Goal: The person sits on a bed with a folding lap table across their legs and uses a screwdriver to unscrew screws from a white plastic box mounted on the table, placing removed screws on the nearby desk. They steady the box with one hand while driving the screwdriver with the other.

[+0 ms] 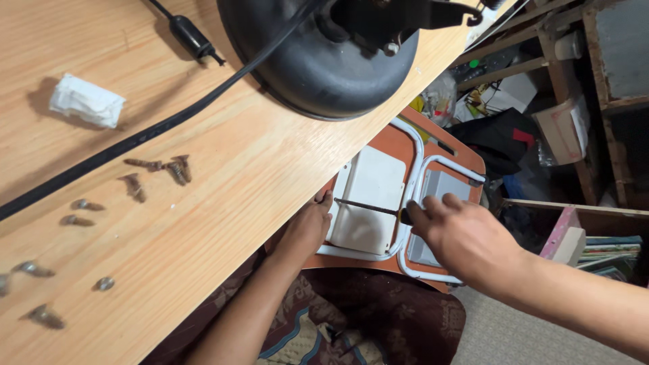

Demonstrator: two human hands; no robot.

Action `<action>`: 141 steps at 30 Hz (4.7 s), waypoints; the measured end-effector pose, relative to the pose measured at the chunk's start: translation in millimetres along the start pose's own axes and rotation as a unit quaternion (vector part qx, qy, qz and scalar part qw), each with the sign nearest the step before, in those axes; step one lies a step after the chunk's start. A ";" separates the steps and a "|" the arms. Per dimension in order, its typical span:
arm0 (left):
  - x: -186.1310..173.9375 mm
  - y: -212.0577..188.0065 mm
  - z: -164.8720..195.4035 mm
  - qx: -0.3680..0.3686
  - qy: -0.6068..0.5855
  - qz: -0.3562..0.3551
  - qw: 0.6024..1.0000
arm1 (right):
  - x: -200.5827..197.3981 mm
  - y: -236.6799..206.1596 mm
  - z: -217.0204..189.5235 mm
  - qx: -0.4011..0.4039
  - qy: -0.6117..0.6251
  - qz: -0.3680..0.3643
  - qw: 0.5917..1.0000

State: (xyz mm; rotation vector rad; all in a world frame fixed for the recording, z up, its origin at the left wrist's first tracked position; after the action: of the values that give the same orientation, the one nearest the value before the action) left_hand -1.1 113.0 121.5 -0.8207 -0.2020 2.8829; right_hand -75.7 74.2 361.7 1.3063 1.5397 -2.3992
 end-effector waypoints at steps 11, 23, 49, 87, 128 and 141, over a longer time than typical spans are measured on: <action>-34.2 -12.0 1.0 -0.087 -0.072 0.047 0.992 | 55.3 6.2 27.5 0.306 0.658 -0.104 0.680; -74.0 -22.4 17.4 0.041 -0.069 0.202 0.976 | 7.7 -4.7 -3.4 -0.063 -0.106 0.038 0.992; -45.2 -16.5 1.5 0.017 -0.153 0.202 0.967 | 18.0 0.4 -3.1 -0.119 -0.088 -0.048 0.988; -8.4 1.9 -7.1 -0.030 -0.125 0.060 0.990 | -11.8 -6.8 -21.3 -0.145 -0.117 0.042 0.982; 0.9 -0.9 1.6 0.089 0.011 0.134 0.987 | 13.4 -1.0 -15.2 -0.091 -0.163 -0.076 0.979; -24.2 -3.2 8.1 0.076 -0.032 0.093 0.992 | 16.4 -1.2 13.7 0.058 0.269 -0.029 0.961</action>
State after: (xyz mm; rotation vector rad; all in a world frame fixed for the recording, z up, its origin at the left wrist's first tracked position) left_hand 15.3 111.3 141.3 -0.7577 0.0921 3.0521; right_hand -95.6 71.2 354.5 2.1031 1.5619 -2.3134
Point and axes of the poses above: each hand's wrist, its own y-axis towards the middle knuckle, its own x-axis out of the palm, z = x × y, the point moved 8 cm from there along y, towards the middle knuckle, and after that the axes turned 12 degrees about y, right-handed, at the moved point
